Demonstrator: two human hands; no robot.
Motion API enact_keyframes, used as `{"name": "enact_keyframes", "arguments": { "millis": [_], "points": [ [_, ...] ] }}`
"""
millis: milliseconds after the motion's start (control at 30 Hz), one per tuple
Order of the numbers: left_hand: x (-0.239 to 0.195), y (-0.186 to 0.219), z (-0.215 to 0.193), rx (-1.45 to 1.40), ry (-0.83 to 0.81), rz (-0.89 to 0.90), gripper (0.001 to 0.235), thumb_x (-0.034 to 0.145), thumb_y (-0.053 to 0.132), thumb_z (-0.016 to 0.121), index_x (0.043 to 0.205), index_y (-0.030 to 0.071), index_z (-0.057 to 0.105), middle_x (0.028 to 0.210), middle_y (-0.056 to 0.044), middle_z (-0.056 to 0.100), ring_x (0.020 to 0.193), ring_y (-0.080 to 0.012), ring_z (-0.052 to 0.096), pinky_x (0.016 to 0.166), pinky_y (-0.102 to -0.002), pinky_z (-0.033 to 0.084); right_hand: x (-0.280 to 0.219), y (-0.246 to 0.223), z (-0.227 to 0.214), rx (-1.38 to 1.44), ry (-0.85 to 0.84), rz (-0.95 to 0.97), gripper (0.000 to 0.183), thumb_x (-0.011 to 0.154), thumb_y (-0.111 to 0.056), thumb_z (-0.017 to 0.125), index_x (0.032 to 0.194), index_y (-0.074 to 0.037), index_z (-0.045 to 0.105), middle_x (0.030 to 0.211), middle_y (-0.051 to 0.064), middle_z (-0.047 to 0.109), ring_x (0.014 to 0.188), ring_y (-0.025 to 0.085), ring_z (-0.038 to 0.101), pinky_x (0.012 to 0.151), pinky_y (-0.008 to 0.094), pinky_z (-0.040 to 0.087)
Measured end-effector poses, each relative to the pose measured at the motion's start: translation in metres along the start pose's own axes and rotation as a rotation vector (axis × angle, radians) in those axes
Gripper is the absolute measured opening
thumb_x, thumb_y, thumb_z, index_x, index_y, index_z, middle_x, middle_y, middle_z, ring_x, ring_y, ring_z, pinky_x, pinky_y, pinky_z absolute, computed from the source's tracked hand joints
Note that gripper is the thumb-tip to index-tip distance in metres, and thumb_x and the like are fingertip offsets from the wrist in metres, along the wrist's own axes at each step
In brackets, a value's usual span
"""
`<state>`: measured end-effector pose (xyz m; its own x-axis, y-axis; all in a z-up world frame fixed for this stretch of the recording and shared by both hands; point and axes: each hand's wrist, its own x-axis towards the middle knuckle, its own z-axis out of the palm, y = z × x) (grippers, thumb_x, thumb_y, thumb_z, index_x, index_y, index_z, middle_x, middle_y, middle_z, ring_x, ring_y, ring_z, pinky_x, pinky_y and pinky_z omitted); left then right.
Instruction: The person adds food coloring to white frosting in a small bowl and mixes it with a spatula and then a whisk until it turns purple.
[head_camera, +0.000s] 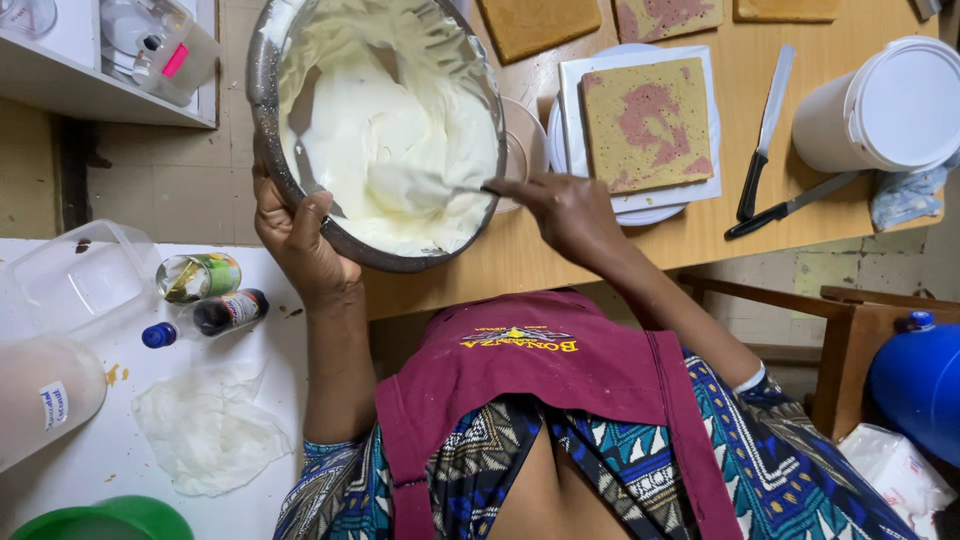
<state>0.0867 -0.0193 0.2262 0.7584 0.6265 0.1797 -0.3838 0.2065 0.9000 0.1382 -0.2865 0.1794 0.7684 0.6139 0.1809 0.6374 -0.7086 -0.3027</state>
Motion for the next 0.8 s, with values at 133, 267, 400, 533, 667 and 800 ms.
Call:
{"name": "enact_keyframes", "arguments": {
  "millis": [133,267,400,533,667,800],
  "points": [
    [-0.003,-0.02,-0.016,0.087,-0.014,0.041,0.018,0.075,-0.005,0.065,0.086,0.007,0.059,0.134,-0.011,0.057,0.131,-0.0183,0.052,0.111,-0.034,0.043,-0.036,-0.013,0.024,0.018,0.009,-0.081,0.032,0.1,-0.012,0.057,0.121,-0.03,0.074,0.07,0.004,0.063,0.058,0.024,0.063,0.055,0.035,0.054],
    [-0.011,-0.037,-0.016,0.154,-0.006,0.028,0.026,0.075,-0.008,0.065,0.1,0.001,0.067,0.155,-0.016,0.047,0.152,-0.0254,0.036,0.124,-0.039,0.032,-0.05,0.004,0.063,-0.189,0.075,-0.11,0.041,0.1,-0.012,0.055,0.132,-0.035,0.066,0.079,-0.002,0.06,0.065,0.015,0.064,0.057,0.027,0.053],
    [-0.018,-0.046,-0.016,0.155,0.01,0.025,0.024,0.075,-0.01,0.065,0.096,0.001,0.065,0.158,-0.018,0.045,0.153,-0.0263,0.034,0.126,-0.041,0.03,-0.059,0.024,0.093,-0.295,0.104,-0.074,0.051,0.099,-0.012,0.052,0.141,-0.039,0.059,0.08,-0.004,0.057,0.062,0.012,0.06,0.053,0.024,0.05],
    [-0.021,-0.043,-0.014,0.198,0.026,0.013,0.025,0.075,-0.01,0.064,0.098,0.0,0.067,0.157,-0.018,0.046,0.154,-0.0278,0.031,0.128,-0.043,0.026,-0.069,0.035,0.1,-0.29,0.138,0.046,0.052,0.101,-0.011,0.049,0.142,-0.042,0.058,0.08,-0.003,0.056,0.061,0.013,0.059,0.052,0.025,0.05],
    [-0.023,-0.041,-0.016,0.226,0.017,0.019,0.028,0.075,-0.01,0.063,0.101,-0.002,0.068,0.158,-0.018,0.044,0.155,-0.0286,0.029,0.129,-0.043,0.024,-0.076,0.042,0.095,-0.229,0.147,0.206,0.048,0.106,-0.016,0.046,0.143,-0.044,0.058,0.079,-0.005,0.056,0.058,0.014,0.059,0.052,0.027,0.051],
    [-0.021,-0.04,-0.024,0.223,0.022,0.019,0.027,0.075,-0.01,0.063,0.1,-0.002,0.067,0.159,-0.019,0.044,0.155,-0.0293,0.028,0.13,-0.044,0.023,-0.083,0.064,0.093,-0.182,0.184,0.308,0.04,0.107,-0.018,0.049,0.136,-0.039,0.066,0.072,-0.001,0.059,0.054,0.021,0.061,0.048,0.034,0.053]
  ]
}}
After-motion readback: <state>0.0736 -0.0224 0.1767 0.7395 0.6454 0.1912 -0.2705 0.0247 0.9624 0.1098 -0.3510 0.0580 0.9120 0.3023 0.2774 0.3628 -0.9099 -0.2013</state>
